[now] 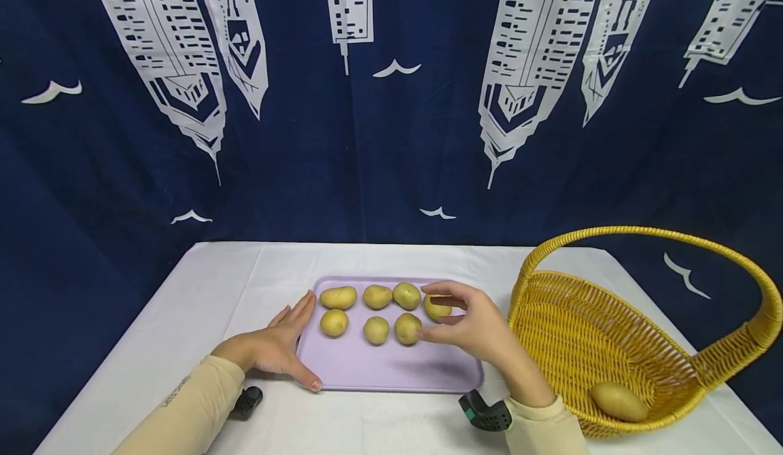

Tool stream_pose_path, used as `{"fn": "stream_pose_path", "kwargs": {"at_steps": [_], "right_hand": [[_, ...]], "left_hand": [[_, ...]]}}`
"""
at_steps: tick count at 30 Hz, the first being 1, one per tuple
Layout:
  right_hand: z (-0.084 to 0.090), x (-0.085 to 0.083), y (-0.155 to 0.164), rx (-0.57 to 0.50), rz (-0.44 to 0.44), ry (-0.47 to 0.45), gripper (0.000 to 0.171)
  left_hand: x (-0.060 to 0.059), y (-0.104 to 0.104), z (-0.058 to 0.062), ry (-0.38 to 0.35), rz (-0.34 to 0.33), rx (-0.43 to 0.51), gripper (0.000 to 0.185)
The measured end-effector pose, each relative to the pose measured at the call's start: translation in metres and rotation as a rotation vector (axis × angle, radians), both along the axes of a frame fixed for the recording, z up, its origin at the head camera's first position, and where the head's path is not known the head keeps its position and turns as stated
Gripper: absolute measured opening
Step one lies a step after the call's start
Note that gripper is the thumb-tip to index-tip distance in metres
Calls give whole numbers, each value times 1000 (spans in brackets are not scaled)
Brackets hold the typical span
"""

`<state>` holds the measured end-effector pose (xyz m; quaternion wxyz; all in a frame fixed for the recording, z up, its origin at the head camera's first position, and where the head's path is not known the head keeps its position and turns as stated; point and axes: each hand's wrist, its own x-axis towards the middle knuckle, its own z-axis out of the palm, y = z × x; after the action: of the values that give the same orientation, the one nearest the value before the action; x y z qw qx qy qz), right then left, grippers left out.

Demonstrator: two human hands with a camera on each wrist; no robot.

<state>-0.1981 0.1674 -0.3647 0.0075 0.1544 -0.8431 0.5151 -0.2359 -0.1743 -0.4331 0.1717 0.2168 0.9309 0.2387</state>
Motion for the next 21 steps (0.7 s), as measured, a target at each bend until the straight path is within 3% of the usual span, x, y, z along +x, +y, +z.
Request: {"fn": "stream_pose_path", "kwargs": {"at_steps": [12, 18, 21], "right_hand": [[19, 12, 26, 9, 53, 8, 58], [25, 21, 60, 84, 58, -6, 54], [28, 28, 84, 111, 100, 6, 51]], "left_hand": [[1, -3, -2, 3, 6, -3, 151], [1, -3, -3, 4, 12, -7, 151], [0, -3, -3, 6, 9, -6, 151]]}}
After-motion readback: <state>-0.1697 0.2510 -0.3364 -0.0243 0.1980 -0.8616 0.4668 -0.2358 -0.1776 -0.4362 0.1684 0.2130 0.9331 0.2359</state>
